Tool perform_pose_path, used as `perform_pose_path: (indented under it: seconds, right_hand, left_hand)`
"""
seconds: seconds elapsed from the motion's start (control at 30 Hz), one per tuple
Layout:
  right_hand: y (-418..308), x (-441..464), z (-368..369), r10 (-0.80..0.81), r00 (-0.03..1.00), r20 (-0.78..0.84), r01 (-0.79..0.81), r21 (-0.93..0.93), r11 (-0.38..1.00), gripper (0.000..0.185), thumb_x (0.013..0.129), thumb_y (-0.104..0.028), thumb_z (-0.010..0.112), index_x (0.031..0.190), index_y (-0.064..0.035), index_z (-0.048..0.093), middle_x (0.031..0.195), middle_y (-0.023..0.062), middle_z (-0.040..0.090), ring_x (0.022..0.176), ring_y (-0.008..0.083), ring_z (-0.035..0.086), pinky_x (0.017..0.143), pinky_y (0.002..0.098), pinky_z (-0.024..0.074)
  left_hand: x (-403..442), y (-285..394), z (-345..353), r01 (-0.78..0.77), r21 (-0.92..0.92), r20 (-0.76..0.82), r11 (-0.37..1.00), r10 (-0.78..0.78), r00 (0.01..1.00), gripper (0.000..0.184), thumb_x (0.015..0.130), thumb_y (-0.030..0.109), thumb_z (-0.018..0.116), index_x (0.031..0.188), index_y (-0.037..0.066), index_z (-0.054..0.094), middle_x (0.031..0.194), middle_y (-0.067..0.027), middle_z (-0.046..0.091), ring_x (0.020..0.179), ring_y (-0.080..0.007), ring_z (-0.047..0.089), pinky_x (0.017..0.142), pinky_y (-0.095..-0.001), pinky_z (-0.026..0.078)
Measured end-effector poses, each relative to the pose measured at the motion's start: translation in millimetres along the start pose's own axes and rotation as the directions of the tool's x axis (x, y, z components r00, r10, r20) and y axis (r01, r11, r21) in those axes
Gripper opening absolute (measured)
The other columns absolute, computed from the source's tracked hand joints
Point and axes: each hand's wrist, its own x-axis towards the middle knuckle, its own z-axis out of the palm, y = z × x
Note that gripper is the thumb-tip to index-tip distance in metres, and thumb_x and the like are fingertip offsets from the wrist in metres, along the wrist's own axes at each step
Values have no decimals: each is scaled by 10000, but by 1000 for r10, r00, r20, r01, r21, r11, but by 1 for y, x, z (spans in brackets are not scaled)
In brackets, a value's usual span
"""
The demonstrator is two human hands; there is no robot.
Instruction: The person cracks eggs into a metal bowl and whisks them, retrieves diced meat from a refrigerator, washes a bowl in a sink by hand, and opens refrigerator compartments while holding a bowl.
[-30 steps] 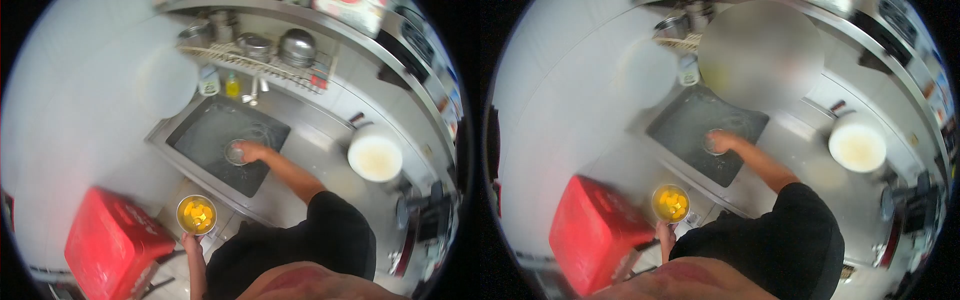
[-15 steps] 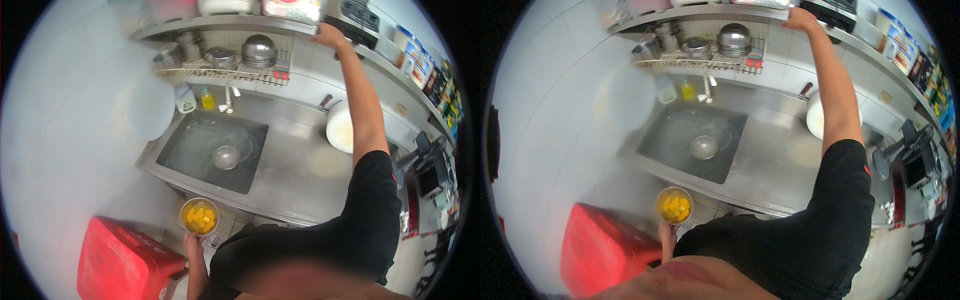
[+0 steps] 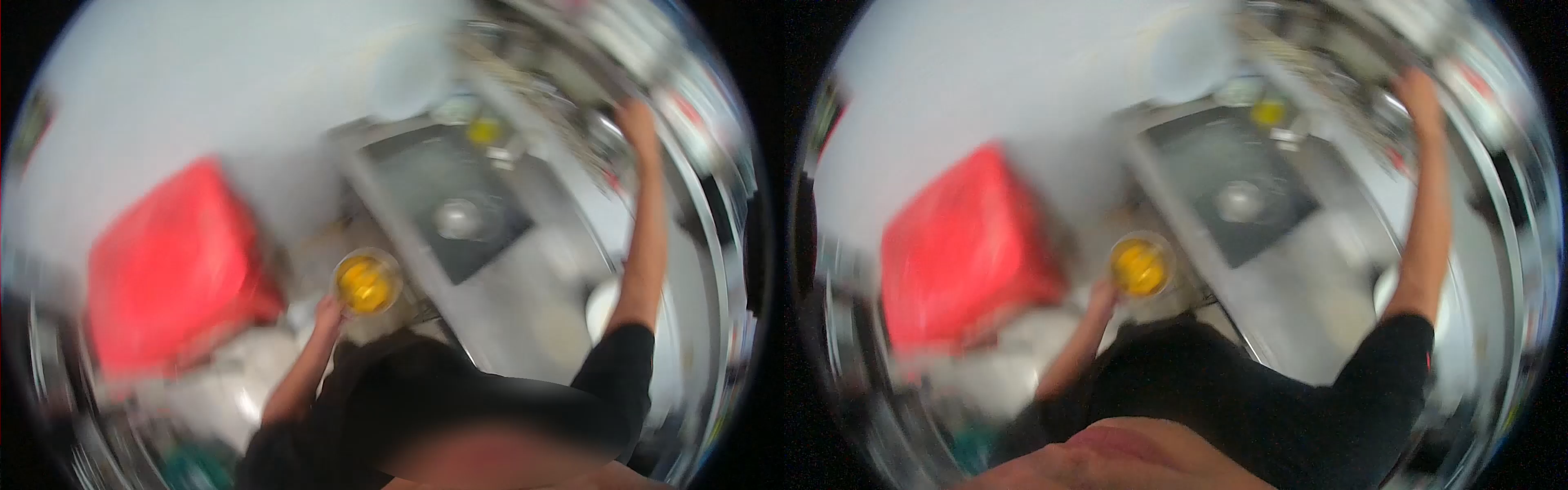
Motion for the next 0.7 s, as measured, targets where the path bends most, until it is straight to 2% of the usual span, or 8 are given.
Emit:
perform_pose_path:
  seconds: [0.03, 0.13, 0.2, 0.27, 0.43, 0.53, 0.63, 0.7]
  right_hand:
    - [-41, -11, 12, -110, 971, -212, 159, 229, 960, 395, 885, -345, 530, 911, 31, 648, 824, 229, 621, 804, 376, 603, 713, 469, 443]
    - [-194, -41, 43, -562, 825, -60, 520, 470, 714, 300, 943, -262, 503, 905, 19, 599, 775, 167, 608, 721, 280, 586, 646, 382, 440]
    - [-306, -112, 71, -715, 698, 39, 276, 907, 319, 271, 959, -186, 506, 732, -48, 449, 654, -2, 414, 646, 75, 385, 569, 244, 337]
    - [-403, -191, 66, -884, 457, -101, 441, 888, 127, 302, 911, -128, 564, 679, -65, 382, 632, -41, 373, 608, 76, 348, 545, 250, 314]
    - [-558, -335, 55, -981, 55, -185, 102, 979, -179, 137, 871, -103, 618, 785, -21, 550, 720, -19, 516, 680, 81, 458, 618, 259, 410]
    - [-615, -387, 20, -940, 134, -314, -20, 947, -319, 145, 860, -117, 634, 940, -3, 593, 791, 24, 573, 742, 135, 543, 703, 278, 458]
    - [-683, -395, -10, -614, 268, -743, 449, 660, -603, 243, 854, -123, 640, 1064, -12, 590, 1000, 113, 600, 926, 258, 579, 840, 354, 461]
    - [-722, -396, -30, -557, 292, -778, 587, 605, -538, 300, 871, -197, 631, 1118, -32, 592, 1101, 153, 573, 1015, 319, 543, 890, 405, 442]
  left_hand:
    - [-12, 11, 6, 63, -21, -147, 998, -65, 987, 126, 836, 111, 609, 942, 43, 611, 782, -62, 622, 611, -168, 587, 523, -313, 501]
    - [-32, -8, -15, -67, -121, -159, 990, 47, 986, 117, 793, 128, 651, 863, 35, 642, 713, -57, 621, 621, -160, 604, 532, -318, 513]
    - [-62, -6, -23, -73, -226, -288, 971, 5, 958, 139, 763, 76, 646, 887, 12, 656, 747, -76, 645, 631, -181, 640, 519, -343, 556]
    - [-100, -4, -35, -144, -329, -410, 933, -4, 912, 143, 759, 52, 639, 884, -16, 649, 733, -96, 639, 595, -198, 636, 520, -354, 573]
    - [-179, -58, -70, -211, -377, -649, 902, -94, 755, 115, 770, 43, 614, 865, -15, 642, 749, -88, 636, 603, -193, 634, 514, -344, 573]
    - [-224, -87, -86, -316, -500, -766, 807, -241, 596, 107, 779, 24, 598, 877, -8, 628, 760, -69, 612, 635, -184, 629, 514, -339, 573]
    - [-270, -110, -106, -427, -533, -829, 731, -349, 437, 49, 800, 15, 594, 843, -7, 601, 776, -78, 606, 658, -183, 632, 528, -325, 578]
    - [-299, -133, -120, -510, -515, -856, 689, -391, 338, 41, 789, 0, 589, 772, 30, 566, 740, -69, 576, 632, -177, 619, 505, -326, 577]
